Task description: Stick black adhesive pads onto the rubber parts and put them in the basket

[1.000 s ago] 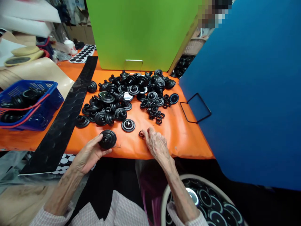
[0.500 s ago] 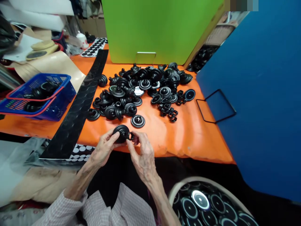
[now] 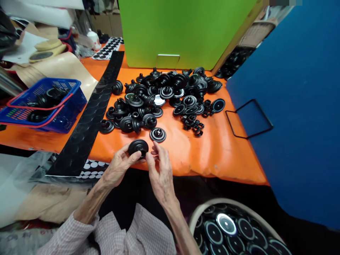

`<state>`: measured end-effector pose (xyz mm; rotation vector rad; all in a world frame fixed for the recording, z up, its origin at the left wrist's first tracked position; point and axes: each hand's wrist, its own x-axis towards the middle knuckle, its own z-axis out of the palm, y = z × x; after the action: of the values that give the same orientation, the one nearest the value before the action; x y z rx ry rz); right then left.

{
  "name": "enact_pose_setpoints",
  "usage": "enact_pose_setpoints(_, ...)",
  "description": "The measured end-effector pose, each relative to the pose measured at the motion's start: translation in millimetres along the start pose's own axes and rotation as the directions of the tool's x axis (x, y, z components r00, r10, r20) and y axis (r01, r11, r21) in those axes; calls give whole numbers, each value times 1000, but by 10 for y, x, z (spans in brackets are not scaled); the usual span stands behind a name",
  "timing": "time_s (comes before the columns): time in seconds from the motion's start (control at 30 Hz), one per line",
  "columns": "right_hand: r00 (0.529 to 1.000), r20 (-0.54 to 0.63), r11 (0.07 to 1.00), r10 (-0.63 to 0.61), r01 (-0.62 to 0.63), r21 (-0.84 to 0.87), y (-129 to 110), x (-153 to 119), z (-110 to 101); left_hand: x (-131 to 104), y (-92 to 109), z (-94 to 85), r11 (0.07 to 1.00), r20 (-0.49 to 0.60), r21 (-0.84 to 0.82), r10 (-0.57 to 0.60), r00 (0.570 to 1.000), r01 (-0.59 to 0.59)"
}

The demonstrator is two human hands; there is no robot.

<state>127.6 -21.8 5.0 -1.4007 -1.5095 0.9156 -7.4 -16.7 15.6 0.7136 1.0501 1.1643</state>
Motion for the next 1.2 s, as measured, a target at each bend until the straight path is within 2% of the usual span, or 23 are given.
enact_pose_setpoints(0.07,988,87,981,128,-139,138,-12,35,-19,-12,22,-5,999,36,-53,-14,999,15)
enact_pose_setpoints(0.13,968,180,946,174,-215,241,-24,60,-20,-27,36,-12,999,62,-45,1,998,2)
enact_pose_setpoints(0.2,967,173,930,187,-231,286,-32,63,2,-47,43,-11,1000,74,5,29,997,-30)
enact_pose_setpoints(0.33,981,68,941,183,-195,277,-23,17,91,-82,40,21,992,28,71,101,995,-103)
enact_pose_setpoints(0.47,971,142,947,191,-220,235,0,52,89,-5,6,14,996,35,70,54,998,-57)
enact_pose_setpoints(0.53,980,118,973,162,-179,144,20,178,-16,113,-17,-12,996,15,90,29,999,-30)
enact_pose_setpoints(0.6,995,28,995,94,-93,-30,58,390,-192,265,-31,-20,986,-42,161,45,998,-38)
enact_pose_setpoints(0.67,999,-31,972,-9,2,-236,110,654,-386,411,-29,8,951,-107,294,131,986,-94)
enact_pose_setpoints(0.73,995,-32,929,-91,74,-363,166,899,-524,515,-9,64,900,-168,400,259,951,-174)
enact_pose_setpoints(0.8,991,21,913,-130,127,-387,217,1056,-563,561,20,115,871,-238,440,348,907,-218)
enact_pose_setpoints(0.83,987,80,908,-142,163,-387,238,1091,-548,563,35,127,866,-269,454,356,895,-208)
enact_pose_setpoints(0.93,944,251,859,-214,304,-412,281,1061,-451,498,69,106,827,-310,547,342,887,-127)
enact_pose_setpoints(1.0,938,250,848,-242,329,-416,291,981,-405,410,71,74,776,-318,614,409,855,-143)
enact_pose_setpoints(1.07,963,154,889,-222,265,-374,273,874,-386,309,53,69,733,-262,644,481,837,-220)
enact_pose_setpoints(1.13,984,70,942,-165,178,-285,214,730,-364,218,12,108,722,-127,622,473,872,-301)
enact_pose_setpoints(1.2,995,35,979,-94,99,-180,120,552,-314,160,-40,172,763,6,547,408,913,-345)
